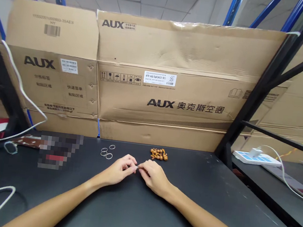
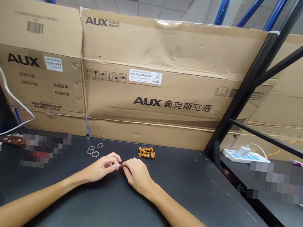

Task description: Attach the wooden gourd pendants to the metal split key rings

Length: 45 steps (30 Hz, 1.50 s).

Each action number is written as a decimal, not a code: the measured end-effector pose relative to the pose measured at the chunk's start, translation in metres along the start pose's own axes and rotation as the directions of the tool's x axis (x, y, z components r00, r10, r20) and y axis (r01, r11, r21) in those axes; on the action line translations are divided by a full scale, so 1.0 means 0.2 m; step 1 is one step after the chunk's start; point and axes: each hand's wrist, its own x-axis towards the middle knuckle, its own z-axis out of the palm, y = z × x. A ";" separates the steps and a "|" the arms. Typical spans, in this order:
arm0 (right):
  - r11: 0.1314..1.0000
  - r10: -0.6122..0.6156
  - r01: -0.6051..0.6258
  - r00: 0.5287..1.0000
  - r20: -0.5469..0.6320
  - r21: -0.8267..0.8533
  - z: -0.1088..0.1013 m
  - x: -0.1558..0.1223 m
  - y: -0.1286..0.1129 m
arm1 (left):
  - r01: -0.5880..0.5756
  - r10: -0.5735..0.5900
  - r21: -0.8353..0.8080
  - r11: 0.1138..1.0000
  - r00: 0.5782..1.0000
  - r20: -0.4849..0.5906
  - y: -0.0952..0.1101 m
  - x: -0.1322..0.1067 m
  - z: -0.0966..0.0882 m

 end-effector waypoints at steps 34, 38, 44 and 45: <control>0.982 -0.132 0.132 0.991 0.006 -0.136 -0.02 0.00 -0.05 | -0.143 0.153 0.293 0.945 0.988 -0.011 0.02 -0.03 0.02; 0.999 0.034 -0.033 0.998 -0.051 0.013 -0.01 0.01 -0.02 | -0.177 0.200 0.337 0.925 0.979 -0.035 0.02 -0.03 0.03; 0.999 -0.027 0.026 0.999 -0.035 -0.043 -0.01 0.00 -0.03 | -0.180 0.219 0.420 0.889 0.974 -0.048 0.01 -0.05 0.04; 0.995 -0.061 0.060 0.998 -0.020 -0.074 -0.01 0.00 -0.03 | -0.181 0.225 0.431 0.884 0.973 -0.054 0.01 -0.05 0.04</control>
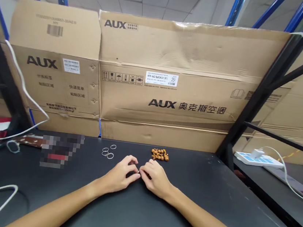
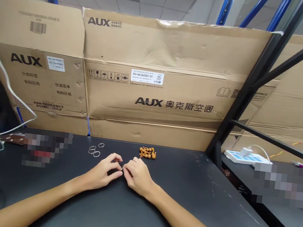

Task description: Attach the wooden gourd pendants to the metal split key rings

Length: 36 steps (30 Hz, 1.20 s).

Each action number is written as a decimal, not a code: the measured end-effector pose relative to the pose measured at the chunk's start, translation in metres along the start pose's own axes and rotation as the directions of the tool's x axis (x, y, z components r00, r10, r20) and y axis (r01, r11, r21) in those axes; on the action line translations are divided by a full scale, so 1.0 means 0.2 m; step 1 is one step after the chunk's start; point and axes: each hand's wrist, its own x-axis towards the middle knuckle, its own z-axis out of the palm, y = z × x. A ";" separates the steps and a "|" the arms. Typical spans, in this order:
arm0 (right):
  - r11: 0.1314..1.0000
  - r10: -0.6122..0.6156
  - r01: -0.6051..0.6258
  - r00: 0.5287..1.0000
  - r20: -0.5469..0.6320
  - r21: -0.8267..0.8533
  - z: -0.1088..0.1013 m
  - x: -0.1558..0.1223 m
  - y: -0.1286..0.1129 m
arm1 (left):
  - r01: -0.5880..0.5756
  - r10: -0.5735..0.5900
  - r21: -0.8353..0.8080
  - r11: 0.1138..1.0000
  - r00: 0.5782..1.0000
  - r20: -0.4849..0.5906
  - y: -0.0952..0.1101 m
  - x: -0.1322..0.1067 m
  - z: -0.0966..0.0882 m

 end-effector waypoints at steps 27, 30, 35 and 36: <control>0.973 0.205 -0.199 0.978 -0.042 0.113 0.00 0.01 0.02 | -0.032 0.038 0.243 0.969 0.999 -0.022 -0.01 -0.01 0.01; 0.976 0.217 -0.218 0.971 -0.098 -0.001 0.00 0.00 0.02 | 0.044 -0.022 0.305 0.951 0.997 -0.076 -0.02 -0.01 0.01; 0.993 0.109 -0.103 0.984 0.139 -0.050 -0.01 0.00 0.02 | 0.021 -0.031 0.417 0.908 0.999 0.017 -0.02 -0.01 0.00; 0.993 0.114 -0.108 0.980 0.160 -0.046 -0.02 0.01 0.02 | 0.023 -0.037 0.424 0.906 0.999 0.025 -0.03 -0.01 0.00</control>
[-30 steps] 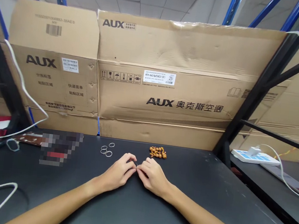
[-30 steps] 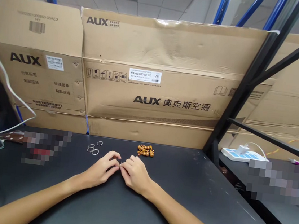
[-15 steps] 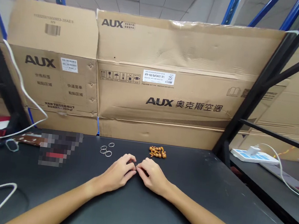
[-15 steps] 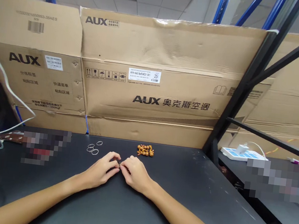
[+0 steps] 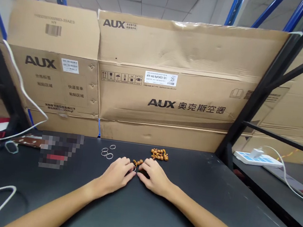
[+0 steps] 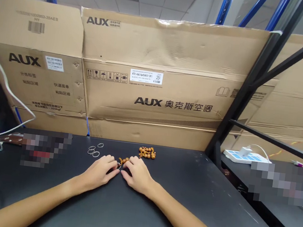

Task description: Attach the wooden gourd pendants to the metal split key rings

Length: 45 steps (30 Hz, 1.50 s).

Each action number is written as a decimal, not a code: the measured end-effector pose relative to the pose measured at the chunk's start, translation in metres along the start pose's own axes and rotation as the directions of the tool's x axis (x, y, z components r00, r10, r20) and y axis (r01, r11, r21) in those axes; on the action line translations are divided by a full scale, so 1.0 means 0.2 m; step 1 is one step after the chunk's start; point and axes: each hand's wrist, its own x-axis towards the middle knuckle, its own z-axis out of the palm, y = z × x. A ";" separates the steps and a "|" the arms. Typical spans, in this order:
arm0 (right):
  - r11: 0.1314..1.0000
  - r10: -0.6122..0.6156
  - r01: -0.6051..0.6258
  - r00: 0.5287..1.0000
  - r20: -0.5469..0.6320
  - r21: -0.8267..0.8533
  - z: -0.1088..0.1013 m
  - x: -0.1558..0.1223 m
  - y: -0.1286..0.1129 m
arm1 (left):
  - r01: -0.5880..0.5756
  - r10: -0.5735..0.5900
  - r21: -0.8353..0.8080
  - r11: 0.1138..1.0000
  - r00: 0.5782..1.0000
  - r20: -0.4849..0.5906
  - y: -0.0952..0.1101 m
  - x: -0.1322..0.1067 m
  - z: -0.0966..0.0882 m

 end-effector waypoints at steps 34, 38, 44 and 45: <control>0.995 0.088 -0.094 0.982 0.166 0.027 0.00 0.00 0.04 | 0.124 -0.124 0.013 0.992 0.992 0.031 -0.07 -0.01 0.08; 0.996 0.082 -0.086 0.982 0.168 0.020 0.01 0.00 0.04 | 0.228 -0.231 0.112 0.967 0.973 0.010 -0.05 -0.02 0.07; 0.994 0.101 -0.099 0.993 0.059 -0.044 0.02 -0.01 0.03 | 0.254 -0.258 0.076 0.964 0.964 0.059 -0.06 -0.02 0.08; 0.991 0.113 -0.112 0.994 0.011 -0.075 0.02 -0.01 0.03 | 0.231 -0.235 0.058 0.971 0.970 0.064 -0.07 -0.02 0.08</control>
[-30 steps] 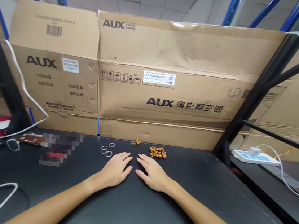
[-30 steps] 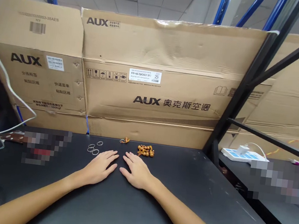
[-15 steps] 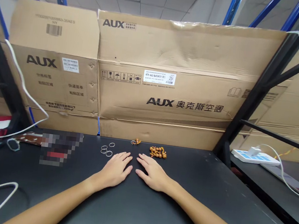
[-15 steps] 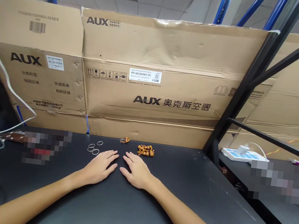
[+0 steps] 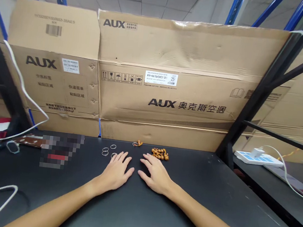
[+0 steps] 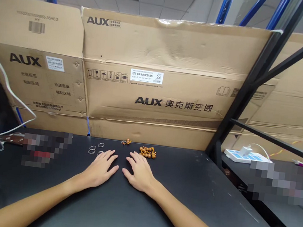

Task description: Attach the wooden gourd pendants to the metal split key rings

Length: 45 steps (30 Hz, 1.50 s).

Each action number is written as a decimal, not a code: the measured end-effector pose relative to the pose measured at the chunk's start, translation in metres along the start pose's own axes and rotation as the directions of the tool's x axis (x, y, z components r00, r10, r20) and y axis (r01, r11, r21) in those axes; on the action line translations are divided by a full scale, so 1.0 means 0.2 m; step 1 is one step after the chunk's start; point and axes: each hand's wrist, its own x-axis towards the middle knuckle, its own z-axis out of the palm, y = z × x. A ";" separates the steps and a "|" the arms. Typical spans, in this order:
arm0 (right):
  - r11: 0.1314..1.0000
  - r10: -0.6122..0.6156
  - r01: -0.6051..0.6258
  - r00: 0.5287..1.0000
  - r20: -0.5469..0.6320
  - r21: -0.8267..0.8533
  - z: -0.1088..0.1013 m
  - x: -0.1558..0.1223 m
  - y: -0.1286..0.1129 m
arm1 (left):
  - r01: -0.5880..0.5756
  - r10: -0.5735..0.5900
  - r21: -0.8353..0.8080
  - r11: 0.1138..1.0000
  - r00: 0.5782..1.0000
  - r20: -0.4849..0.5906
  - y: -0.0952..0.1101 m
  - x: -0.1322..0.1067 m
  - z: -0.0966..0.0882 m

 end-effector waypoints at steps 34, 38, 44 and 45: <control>0.997 -0.046 0.052 0.994 -0.100 0.059 -0.01 0.01 0.01 | -0.223 0.209 -0.078 0.972 0.966 -0.153 -0.03 0.04 -0.01; 0.997 -0.053 0.058 0.994 -0.094 0.050 -0.01 0.01 0.01 | -0.205 0.201 -0.006 0.979 0.968 -0.151 -0.01 0.04 -0.02; 0.996 -0.054 0.060 0.994 -0.099 0.066 -0.01 0.01 0.01 | -0.095 0.051 -0.282 0.955 0.986 -0.160 -0.01 0.06 -0.07; 0.996 -0.053 0.060 0.994 -0.100 0.068 -0.01 0.01 0.02 | -0.074 0.023 -0.332 0.940 0.988 -0.155 -0.01 0.06 -0.08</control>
